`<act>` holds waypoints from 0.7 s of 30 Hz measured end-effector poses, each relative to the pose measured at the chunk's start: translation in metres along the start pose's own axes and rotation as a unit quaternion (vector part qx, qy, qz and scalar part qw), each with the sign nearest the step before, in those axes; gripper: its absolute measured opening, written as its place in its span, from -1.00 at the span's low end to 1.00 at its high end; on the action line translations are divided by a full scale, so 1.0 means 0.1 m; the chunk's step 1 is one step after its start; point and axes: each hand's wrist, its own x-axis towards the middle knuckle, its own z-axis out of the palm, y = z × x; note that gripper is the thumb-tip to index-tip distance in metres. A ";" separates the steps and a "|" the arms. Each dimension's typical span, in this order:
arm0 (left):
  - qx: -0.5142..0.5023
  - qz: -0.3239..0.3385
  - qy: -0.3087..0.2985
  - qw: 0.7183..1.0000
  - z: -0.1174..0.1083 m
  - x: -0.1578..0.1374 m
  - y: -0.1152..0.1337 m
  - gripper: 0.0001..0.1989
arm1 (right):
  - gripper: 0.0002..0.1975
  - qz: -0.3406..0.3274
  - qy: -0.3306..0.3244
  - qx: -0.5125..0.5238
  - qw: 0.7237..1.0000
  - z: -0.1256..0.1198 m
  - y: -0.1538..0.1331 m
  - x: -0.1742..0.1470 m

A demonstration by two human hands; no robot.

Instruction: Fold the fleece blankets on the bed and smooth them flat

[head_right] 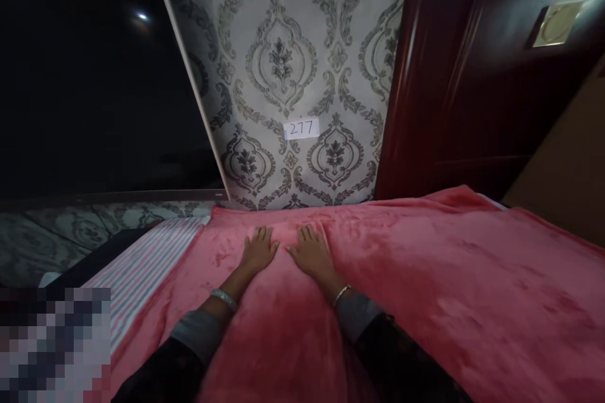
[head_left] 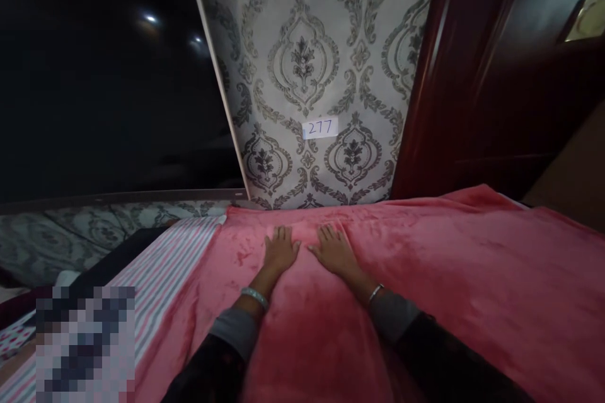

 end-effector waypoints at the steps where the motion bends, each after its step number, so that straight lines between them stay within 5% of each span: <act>1: 0.005 0.007 0.004 1.000 0.06 -0.01 0.00 -0.39 | -0.33 0.007 0.002 -0.011 1.000 0.05 0.02 -0.02; 7: 0.045 0.017 0.035 0.998 0.19 0.00 -0.04 -0.39 | -0.34 0.047 -0.013 -0.012 0.999 0.13 0.07 -0.03; 14: 0.040 0.021 0.038 0.998 0.20 0.01 -0.05 -0.39 | -0.38 0.192 0.009 0.075 0.979 -0.12 0.28 0.20; 21: 0.030 0.028 0.029 0.999 0.18 0.01 -0.05 -0.39 | -0.49 0.229 -0.002 0.113 0.967 -0.19 0.57 0.39</act>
